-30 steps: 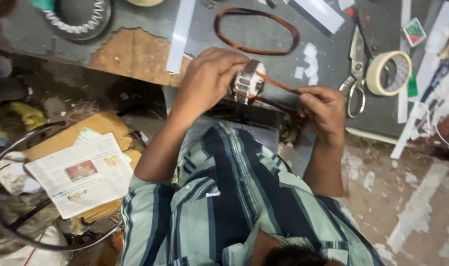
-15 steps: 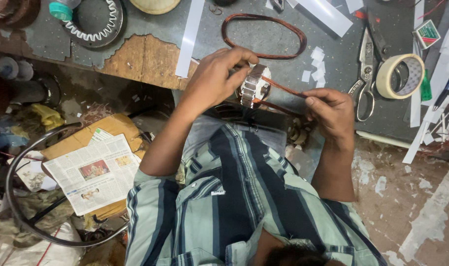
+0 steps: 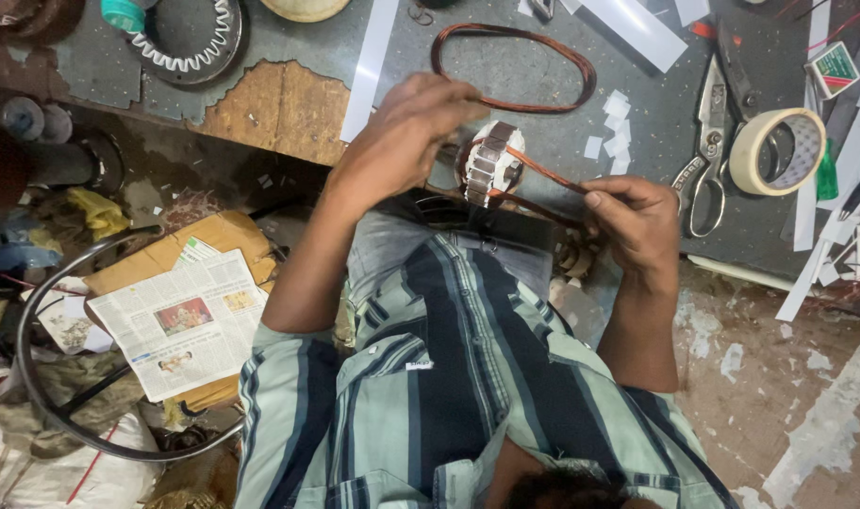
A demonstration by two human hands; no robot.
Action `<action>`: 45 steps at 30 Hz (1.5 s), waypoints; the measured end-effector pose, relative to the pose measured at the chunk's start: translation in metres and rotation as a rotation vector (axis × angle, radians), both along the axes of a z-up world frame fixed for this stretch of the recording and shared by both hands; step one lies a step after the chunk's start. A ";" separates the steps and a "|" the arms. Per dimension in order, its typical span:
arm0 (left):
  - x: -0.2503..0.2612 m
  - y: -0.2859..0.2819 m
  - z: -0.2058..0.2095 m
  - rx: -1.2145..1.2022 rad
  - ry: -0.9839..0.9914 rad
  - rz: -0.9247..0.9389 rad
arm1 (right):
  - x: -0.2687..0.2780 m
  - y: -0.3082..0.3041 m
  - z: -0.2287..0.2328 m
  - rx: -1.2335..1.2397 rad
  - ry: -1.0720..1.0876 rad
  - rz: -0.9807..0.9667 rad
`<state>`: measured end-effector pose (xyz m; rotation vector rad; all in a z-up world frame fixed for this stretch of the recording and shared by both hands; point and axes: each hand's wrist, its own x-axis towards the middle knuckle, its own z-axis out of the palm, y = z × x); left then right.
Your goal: The person winds a copper wire around a motor stator core, using a screwdriver to adjust the wire placement and securing it with white tape. The person works on the component while seated on the floor.
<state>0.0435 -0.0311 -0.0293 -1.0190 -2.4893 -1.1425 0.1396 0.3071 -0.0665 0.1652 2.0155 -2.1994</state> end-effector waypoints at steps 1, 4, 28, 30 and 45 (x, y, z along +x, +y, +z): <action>0.000 0.000 -0.004 -0.018 -0.005 -0.001 | 0.000 0.000 0.000 0.003 -0.005 -0.005; -0.001 -0.005 -0.017 0.033 -0.073 0.003 | 0.002 0.000 -0.001 0.006 -0.027 -0.018; 0.050 0.091 0.032 -0.279 0.149 0.062 | -0.007 0.089 0.050 0.647 0.301 -0.426; 0.052 0.091 0.035 -0.287 0.166 0.078 | -0.033 0.132 0.058 1.073 0.461 -0.502; 0.074 0.015 0.011 0.420 -0.261 0.274 | -0.043 0.254 0.017 0.988 0.073 0.092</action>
